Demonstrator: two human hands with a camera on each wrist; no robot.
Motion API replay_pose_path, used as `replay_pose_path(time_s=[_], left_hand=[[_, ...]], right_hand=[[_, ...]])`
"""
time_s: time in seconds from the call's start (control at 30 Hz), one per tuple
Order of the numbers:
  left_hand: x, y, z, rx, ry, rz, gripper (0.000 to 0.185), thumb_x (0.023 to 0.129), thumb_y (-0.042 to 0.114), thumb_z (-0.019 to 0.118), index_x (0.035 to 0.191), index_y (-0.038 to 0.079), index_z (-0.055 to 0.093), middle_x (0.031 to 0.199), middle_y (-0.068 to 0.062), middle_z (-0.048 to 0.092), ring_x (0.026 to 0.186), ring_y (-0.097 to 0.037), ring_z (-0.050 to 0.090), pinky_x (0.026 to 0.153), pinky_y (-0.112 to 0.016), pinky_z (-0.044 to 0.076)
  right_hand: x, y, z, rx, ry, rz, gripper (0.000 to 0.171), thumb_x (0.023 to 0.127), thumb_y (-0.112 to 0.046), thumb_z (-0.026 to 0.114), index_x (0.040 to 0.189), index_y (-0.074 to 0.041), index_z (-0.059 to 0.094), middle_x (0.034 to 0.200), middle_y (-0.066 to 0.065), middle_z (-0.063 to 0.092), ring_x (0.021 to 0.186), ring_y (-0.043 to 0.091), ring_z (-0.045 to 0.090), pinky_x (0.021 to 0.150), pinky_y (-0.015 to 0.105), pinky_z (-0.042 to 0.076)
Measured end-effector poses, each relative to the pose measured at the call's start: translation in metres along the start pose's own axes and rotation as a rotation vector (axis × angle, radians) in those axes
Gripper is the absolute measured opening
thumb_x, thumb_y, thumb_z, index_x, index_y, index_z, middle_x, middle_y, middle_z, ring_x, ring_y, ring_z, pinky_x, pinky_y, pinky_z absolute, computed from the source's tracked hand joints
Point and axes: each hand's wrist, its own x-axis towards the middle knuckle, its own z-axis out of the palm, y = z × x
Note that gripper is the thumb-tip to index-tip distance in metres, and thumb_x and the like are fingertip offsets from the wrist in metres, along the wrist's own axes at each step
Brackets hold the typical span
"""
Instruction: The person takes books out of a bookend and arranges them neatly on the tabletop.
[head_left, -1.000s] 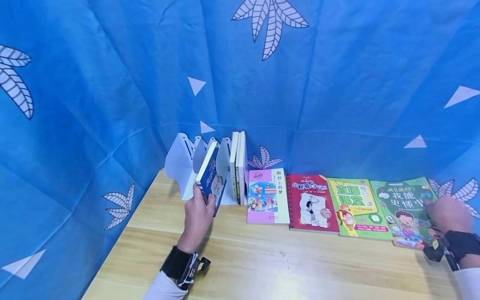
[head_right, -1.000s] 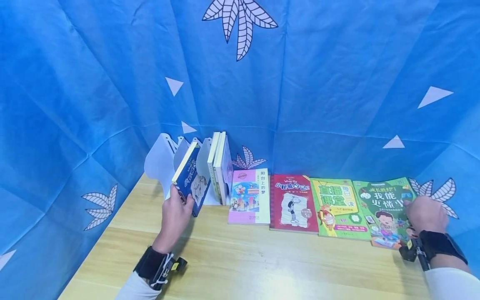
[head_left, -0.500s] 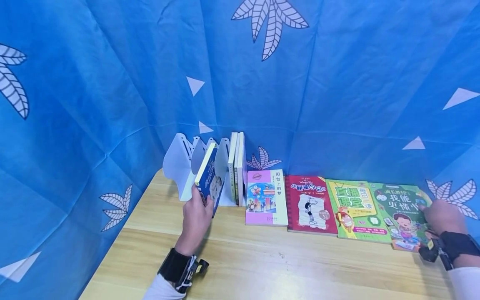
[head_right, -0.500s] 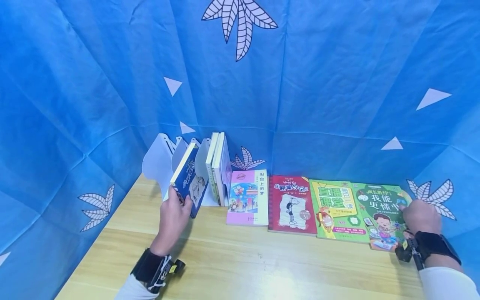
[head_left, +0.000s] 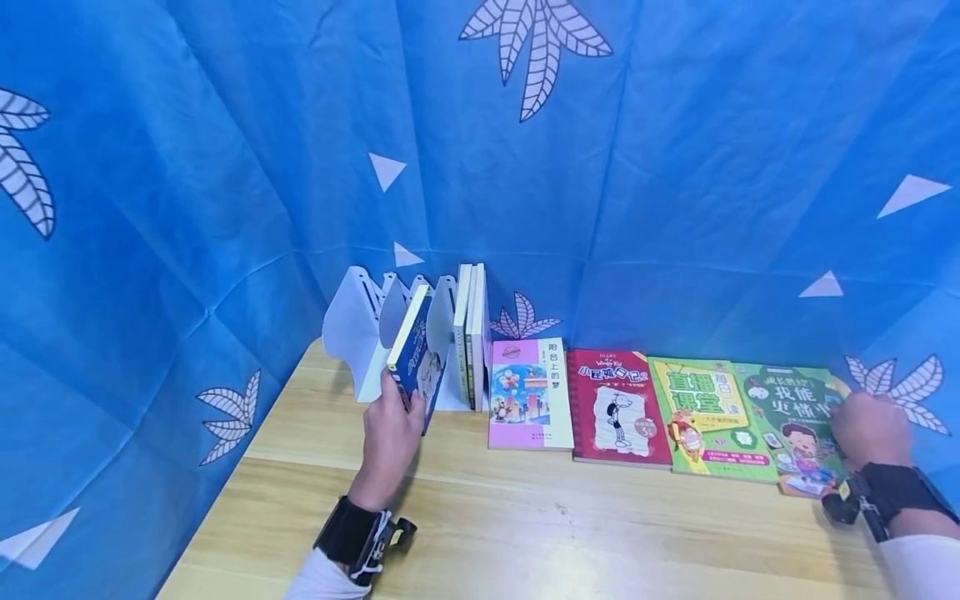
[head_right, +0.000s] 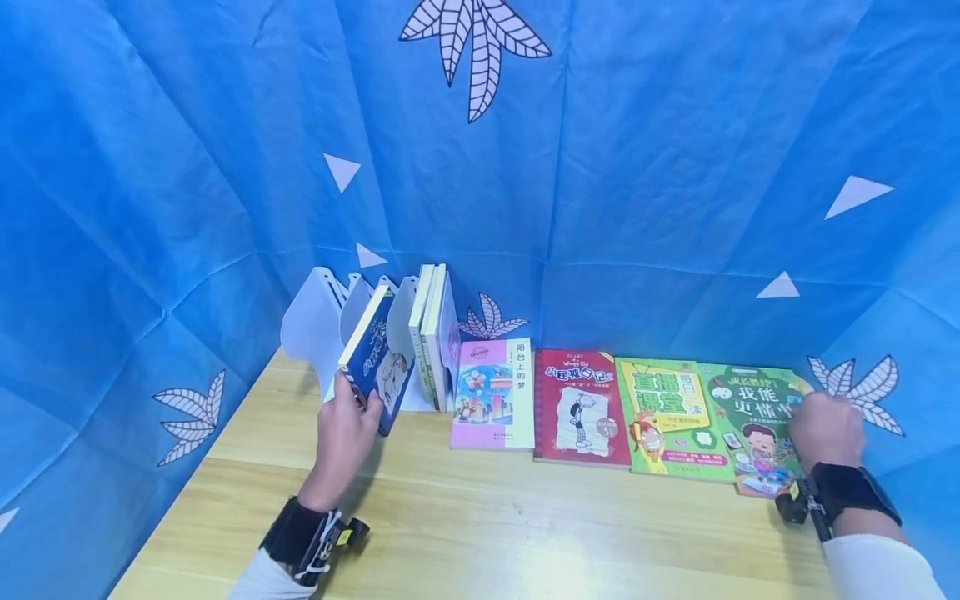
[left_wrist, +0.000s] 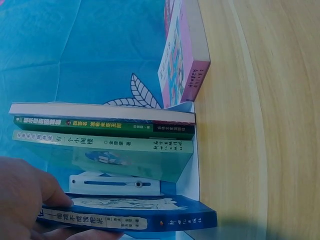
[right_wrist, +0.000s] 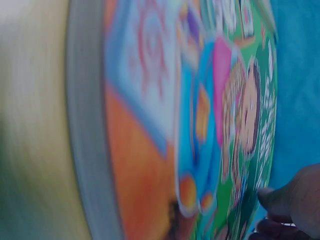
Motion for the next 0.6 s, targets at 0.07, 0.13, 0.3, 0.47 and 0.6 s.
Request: replay_pose_path(time_s=[0.07, 0.13, 0.3, 0.47, 0.6], left_hand=[[0.0, 0.0, -0.001, 0.005, -0.01, -0.012, 0.05, 0.1, 0.006, 0.063, 0.143, -0.002, 0.041, 0.134, -0.037, 0.063, 0.119, -0.053, 0.066, 0.087, -0.059, 0.063], [-0.001, 0.001, -0.002, 0.01, -0.017, -0.02, 0.051, 0.1, 0.007, 0.063, 0.144, -0.001, 0.04, 0.135, -0.036, 0.063, 0.119, -0.052, 0.066, 0.087, -0.059, 0.063], [-0.002, 0.001, -0.001, 0.017, -0.014, -0.018, 0.051, 0.1, 0.006, 0.064, 0.144, -0.001, 0.04, 0.134, -0.036, 0.063, 0.119, -0.052, 0.067, 0.087, -0.059, 0.063], [-0.003, 0.001, -0.002, 0.015, -0.01, -0.006, 0.052, 0.1, 0.005, 0.064, 0.145, -0.002, 0.04, 0.134, -0.036, 0.063, 0.118, -0.053, 0.067, 0.086, -0.059, 0.063], [-0.004, 0.001, -0.002, 0.014, -0.014, -0.007, 0.052, 0.1, 0.005, 0.064, 0.145, -0.001, 0.039, 0.136, -0.036, 0.062, 0.12, -0.053, 0.066, 0.088, -0.059, 0.062]], right_hand=[[0.0, -0.003, 0.003, 0.034, 0.04, -0.028, 0.026, 0.092, -0.001, 0.056, 0.073, 0.016, 0.055, 0.066, 0.03, 0.05, 0.063, 0.045, 0.052, 0.044, 0.048, 0.043], [-0.001, -0.005, 0.006, 0.055, 0.085, -0.055, 0.02, 0.086, 0.002, 0.055, 0.078, 0.021, 0.053, 0.069, 0.035, 0.049, 0.065, 0.049, 0.051, 0.044, 0.051, 0.042], [-0.009, -0.013, 0.012, 0.103, 0.171, -0.113, 0.021, 0.08, 0.004, 0.058, 0.083, 0.024, 0.052, 0.077, 0.041, 0.05, 0.066, 0.057, 0.053, 0.046, 0.061, 0.043], [-0.016, -0.027, 0.015, 0.151, 0.148, -0.15, 0.044, 0.089, -0.002, 0.065, 0.118, 0.029, 0.054, 0.108, 0.052, 0.055, 0.092, 0.067, 0.055, 0.07, 0.072, 0.049], [-0.021, -0.043, 0.009, 0.205, 0.029, -0.138, 0.059, 0.101, -0.016, 0.062, 0.139, 0.025, 0.042, 0.126, 0.051, 0.048, 0.109, 0.066, 0.051, 0.083, 0.075, 0.047]])
